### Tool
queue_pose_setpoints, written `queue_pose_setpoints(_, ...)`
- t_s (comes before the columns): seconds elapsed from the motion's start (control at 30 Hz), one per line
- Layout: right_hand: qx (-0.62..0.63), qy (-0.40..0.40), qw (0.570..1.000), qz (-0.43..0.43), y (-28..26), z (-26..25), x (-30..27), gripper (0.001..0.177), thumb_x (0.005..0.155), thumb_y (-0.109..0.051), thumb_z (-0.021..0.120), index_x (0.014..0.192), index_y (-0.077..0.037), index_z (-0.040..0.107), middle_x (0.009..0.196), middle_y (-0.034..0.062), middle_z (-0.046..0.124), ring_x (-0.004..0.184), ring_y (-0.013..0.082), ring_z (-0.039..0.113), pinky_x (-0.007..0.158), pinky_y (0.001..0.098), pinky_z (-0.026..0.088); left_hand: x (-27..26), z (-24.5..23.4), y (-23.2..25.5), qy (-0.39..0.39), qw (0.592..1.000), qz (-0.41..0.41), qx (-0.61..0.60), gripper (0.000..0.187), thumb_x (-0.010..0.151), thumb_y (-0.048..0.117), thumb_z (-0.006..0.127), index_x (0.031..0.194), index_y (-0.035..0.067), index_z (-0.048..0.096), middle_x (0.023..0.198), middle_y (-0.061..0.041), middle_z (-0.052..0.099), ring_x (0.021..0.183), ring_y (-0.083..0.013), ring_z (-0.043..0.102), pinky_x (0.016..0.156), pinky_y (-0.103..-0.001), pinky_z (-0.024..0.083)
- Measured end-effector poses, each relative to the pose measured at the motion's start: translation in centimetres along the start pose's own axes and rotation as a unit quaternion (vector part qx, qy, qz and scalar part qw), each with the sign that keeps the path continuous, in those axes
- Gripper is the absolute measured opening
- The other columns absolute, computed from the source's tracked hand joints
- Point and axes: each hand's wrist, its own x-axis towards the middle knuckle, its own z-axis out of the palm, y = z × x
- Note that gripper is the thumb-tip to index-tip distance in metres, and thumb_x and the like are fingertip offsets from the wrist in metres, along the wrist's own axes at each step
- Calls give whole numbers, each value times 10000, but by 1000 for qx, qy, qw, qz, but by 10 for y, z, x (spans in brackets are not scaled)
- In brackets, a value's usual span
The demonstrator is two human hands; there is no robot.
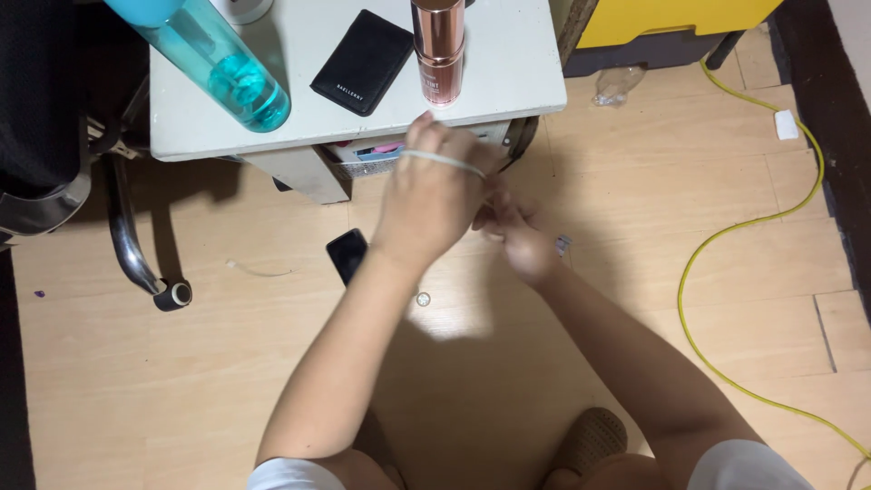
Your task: Organize personal care items, electronics, and supplies on a desk and into a storage basket.
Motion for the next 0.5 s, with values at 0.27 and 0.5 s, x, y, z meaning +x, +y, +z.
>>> queue_pose_setpoints(0.27, -455, 30, 866, -203, -69, -13, -9, 382, 1138, -186, 451, 933, -31, 733, 756, 63, 644, 681, 124, 618, 590, 313, 479, -19, 12, -11, -310, 887, -156, -306, 636, 998, 579, 423, 692, 73, 655, 647, -99, 694, 678, -282, 670, 722, -399, 531)
queue_pose_setpoints(0.5, -181, -29, 977, 111, 2, 24, 0, 235, 938, -191, 528, 1165, -162, 581, 1101, -78, 614, 1032, 32, 565, 905, 233, 458, 3, -11, 11, -30, 536, -146, -831, 914, 1001, 774, 128, 755, 19, 582, 791, -130, 629, 792, -249, 600, 819, -352, 485)
